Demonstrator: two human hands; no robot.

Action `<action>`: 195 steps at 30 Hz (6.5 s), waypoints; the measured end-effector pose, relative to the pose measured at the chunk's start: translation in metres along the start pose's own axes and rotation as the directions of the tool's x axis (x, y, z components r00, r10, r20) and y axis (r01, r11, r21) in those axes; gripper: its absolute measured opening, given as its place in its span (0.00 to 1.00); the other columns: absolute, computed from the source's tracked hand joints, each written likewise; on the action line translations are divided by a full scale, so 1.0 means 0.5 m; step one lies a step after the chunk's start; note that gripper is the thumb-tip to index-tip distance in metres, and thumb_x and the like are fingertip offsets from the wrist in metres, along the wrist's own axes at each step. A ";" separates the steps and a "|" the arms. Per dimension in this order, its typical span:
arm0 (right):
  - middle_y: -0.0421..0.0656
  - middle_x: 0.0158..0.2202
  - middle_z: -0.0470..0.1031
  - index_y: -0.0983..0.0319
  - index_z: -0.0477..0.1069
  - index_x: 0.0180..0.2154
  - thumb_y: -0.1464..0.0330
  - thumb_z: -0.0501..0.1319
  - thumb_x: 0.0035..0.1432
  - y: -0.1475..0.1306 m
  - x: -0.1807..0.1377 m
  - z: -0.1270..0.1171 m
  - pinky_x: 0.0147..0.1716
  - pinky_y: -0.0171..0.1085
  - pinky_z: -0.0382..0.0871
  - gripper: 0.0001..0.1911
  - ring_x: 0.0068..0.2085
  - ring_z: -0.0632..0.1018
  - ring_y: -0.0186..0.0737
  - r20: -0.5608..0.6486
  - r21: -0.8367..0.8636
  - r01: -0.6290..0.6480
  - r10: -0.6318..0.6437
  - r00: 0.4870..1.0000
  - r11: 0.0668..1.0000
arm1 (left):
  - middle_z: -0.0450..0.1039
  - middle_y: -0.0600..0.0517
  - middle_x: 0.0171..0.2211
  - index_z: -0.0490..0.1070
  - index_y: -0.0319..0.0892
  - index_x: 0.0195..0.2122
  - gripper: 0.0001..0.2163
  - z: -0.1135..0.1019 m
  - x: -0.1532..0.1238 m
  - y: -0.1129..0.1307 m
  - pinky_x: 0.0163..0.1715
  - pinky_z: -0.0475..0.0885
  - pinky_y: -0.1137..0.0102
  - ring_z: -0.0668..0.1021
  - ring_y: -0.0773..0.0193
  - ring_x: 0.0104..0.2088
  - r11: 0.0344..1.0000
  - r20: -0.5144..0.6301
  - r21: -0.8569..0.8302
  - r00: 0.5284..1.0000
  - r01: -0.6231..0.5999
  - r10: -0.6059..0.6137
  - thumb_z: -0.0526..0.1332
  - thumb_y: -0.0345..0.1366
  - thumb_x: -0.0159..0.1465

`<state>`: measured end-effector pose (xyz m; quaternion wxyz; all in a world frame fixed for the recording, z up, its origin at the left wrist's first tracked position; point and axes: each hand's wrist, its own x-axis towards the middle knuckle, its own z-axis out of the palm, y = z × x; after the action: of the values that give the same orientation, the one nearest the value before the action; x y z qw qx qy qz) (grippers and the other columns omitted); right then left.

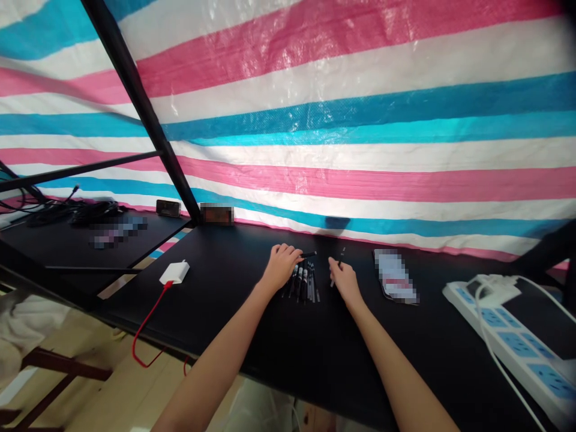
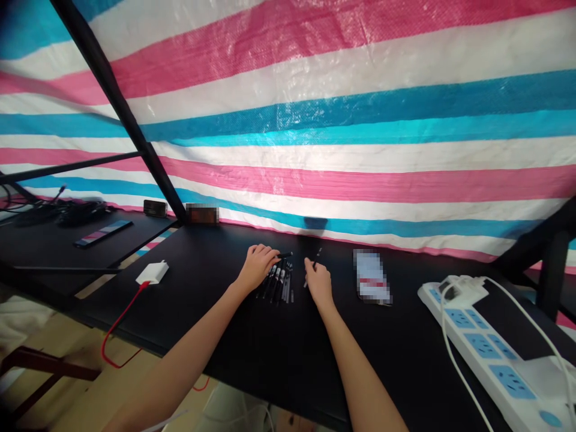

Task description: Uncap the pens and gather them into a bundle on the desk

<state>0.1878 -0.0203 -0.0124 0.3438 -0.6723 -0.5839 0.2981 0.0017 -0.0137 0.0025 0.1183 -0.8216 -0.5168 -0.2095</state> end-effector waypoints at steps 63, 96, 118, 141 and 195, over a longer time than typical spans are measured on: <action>0.46 0.31 0.75 0.64 0.74 0.33 0.57 0.61 0.44 0.012 0.027 0.016 0.17 0.28 0.58 0.19 0.25 0.74 0.34 -0.006 0.616 0.155 -0.192 0.981 0.772 | 0.69 0.50 0.32 0.68 0.42 0.39 0.12 -0.008 0.002 0.010 0.39 0.58 0.67 0.66 0.63 0.37 0.987 -0.029 -0.086 0.991 -0.135 0.133 0.48 0.38 0.64; 0.45 0.28 0.75 0.65 0.73 0.32 0.58 0.60 0.45 -0.012 0.012 0.012 0.16 0.28 0.57 0.17 0.24 0.73 0.34 -0.089 0.670 0.190 -0.177 0.980 0.718 | 0.72 0.50 0.30 0.72 0.42 0.37 0.12 -0.006 0.008 0.019 0.35 0.63 0.67 0.68 0.64 0.33 0.943 -0.070 -0.328 0.997 -0.061 0.040 0.51 0.40 0.62; 0.36 0.26 0.71 0.58 0.70 0.31 0.58 0.54 0.54 -0.024 -0.020 -0.014 0.27 0.31 0.56 0.11 0.30 0.71 0.33 0.096 -0.250 0.316 -0.302 0.949 0.915 | 0.69 0.53 0.24 0.69 0.39 0.36 0.15 -0.023 0.013 -0.014 0.34 0.66 0.71 0.72 0.66 0.28 0.640 -0.203 -0.739 0.837 0.210 -0.508 0.50 0.44 0.60; 0.50 0.33 0.71 0.66 0.64 0.36 0.73 0.52 0.53 -0.040 -0.054 0.005 0.28 0.34 0.63 0.07 0.34 0.75 0.43 0.095 -0.675 0.191 -0.174 0.980 0.712 | 0.69 0.52 0.27 0.65 0.41 0.36 0.13 -0.041 0.005 -0.041 0.35 0.65 0.71 0.72 0.65 0.31 0.711 -0.321 -0.664 0.772 0.229 -0.549 0.49 0.45 0.61; 0.47 0.36 0.75 0.64 0.70 0.34 0.58 0.58 0.48 0.004 0.013 0.032 0.14 0.26 0.58 0.16 0.26 0.76 0.35 -0.008 0.694 0.068 -0.086 0.996 0.717 | 0.70 0.51 0.31 0.64 0.42 0.35 0.12 -0.028 0.005 -0.003 0.34 0.55 0.68 0.69 0.63 0.35 1.000 0.123 -0.003 0.992 -0.026 0.026 0.45 0.41 0.65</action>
<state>0.1770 -0.0121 -0.0232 0.5751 -0.4665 -0.4616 0.4884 -0.0019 -0.0166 0.0161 0.0884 -0.8397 -0.5123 -0.1570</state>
